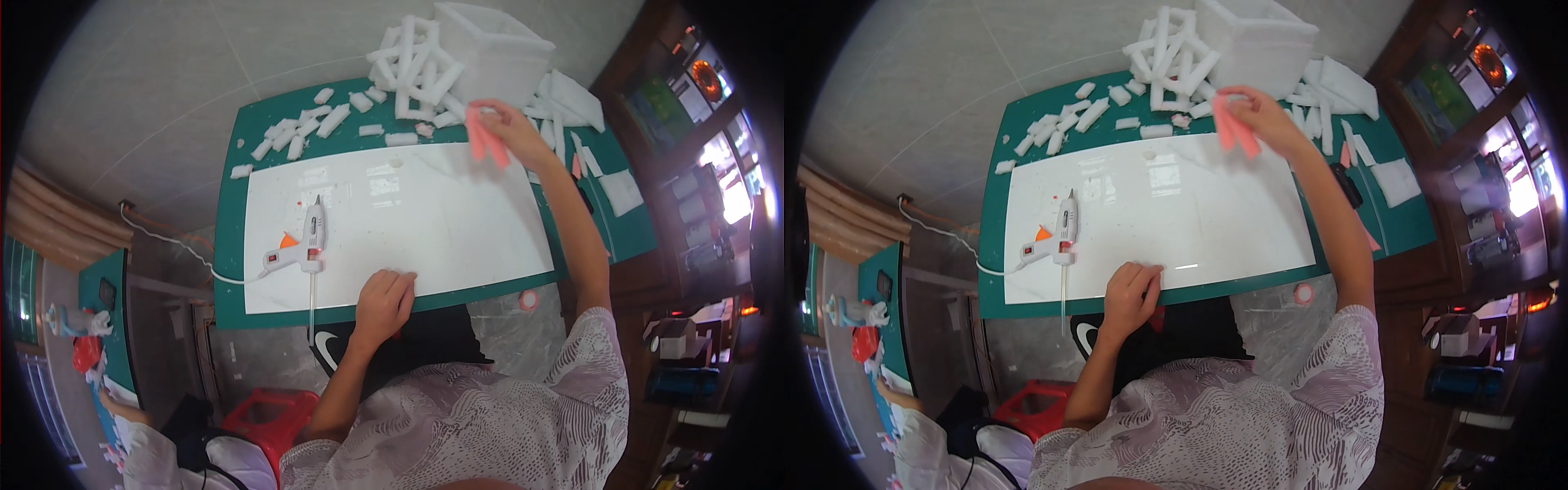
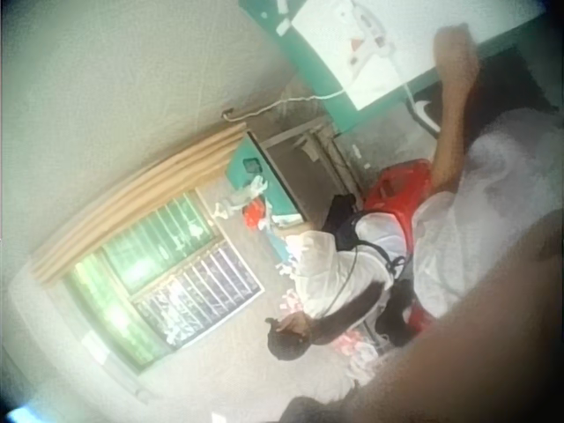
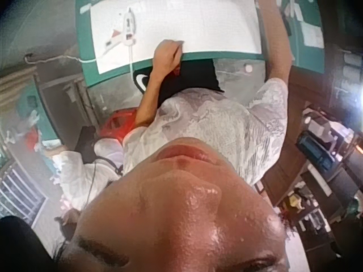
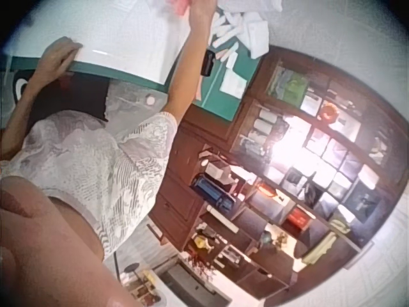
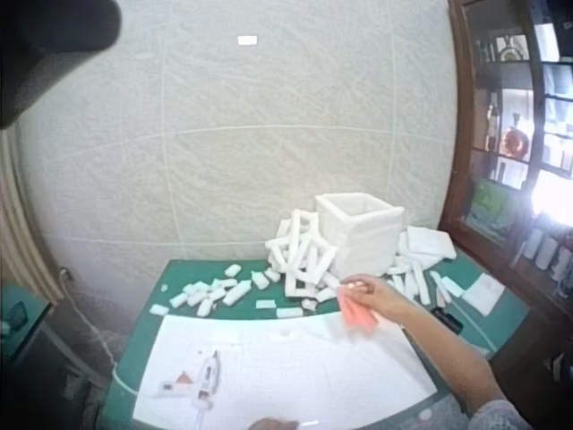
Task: The person glues white foam blocks together using a hot glue gun, then applies glue to pink and white foam strips and presses them together by hand.
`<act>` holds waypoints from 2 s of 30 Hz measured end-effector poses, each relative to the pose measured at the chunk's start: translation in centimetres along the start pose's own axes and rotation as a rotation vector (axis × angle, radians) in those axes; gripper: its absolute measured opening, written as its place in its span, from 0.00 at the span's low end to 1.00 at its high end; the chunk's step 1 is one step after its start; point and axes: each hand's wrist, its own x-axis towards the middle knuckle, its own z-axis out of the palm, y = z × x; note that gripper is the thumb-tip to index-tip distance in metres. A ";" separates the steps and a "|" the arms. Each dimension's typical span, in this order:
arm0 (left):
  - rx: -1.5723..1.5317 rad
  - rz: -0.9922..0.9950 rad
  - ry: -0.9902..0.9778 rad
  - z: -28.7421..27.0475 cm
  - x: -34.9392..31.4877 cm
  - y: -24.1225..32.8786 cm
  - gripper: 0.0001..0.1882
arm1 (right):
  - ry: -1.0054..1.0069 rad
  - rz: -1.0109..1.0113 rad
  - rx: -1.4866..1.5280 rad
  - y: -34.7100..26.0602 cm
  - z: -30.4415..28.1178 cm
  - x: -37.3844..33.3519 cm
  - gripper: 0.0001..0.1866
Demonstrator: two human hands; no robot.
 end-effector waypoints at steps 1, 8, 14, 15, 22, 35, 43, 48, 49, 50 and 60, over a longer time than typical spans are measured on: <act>0.009 -0.018 0.005 -0.1 0.0 0.1 0.08 | -0.089 0.022 0.023 -0.2 2.0 -0.8 0.20; -0.228 -0.283 0.049 -0.7 0.4 0.7 0.16 | -0.420 0.199 0.312 1.5 11.7 -5.0 0.20; -0.116 -0.276 0.045 -0.2 0.8 0.7 0.20 | -0.496 0.218 0.398 3.4 13.4 -5.9 0.21; -0.052 -0.246 0.042 0.0 0.7 0.6 0.21 | -0.493 0.225 0.411 3.7 13.5 -6.0 0.21; -0.031 -0.370 0.023 0.4 2.1 1.2 0.24 | -0.581 0.211 0.353 3.9 12.9 -6.1 0.26; -0.005 -0.372 -0.006 0.7 3.0 0.4 0.16 | -0.681 0.213 0.366 3.2 12.4 -6.6 0.30; 0.063 -0.316 -0.001 0.5 3.6 0.9 0.11 | -0.635 0.148 0.473 3.5 12.9 -6.8 0.30; 0.025 -0.338 0.048 0.7 3.2 0.8 0.08 | -0.583 0.161 0.478 3.4 12.0 -6.3 0.28; 0.005 -0.371 0.038 0.5 3.1 0.9 0.07 | -0.544 0.170 0.513 3.4 12.0 -6.2 0.28; 0.007 -0.365 0.035 0.5 2.9 1.0 0.07 | -0.506 0.178 0.548 3.5 12.0 -6.2 0.27; -0.016 -0.252 0.146 -4.4 3.0 1.6 0.06 | -0.325 0.177 0.444 5.1 12.2 -4.8 0.29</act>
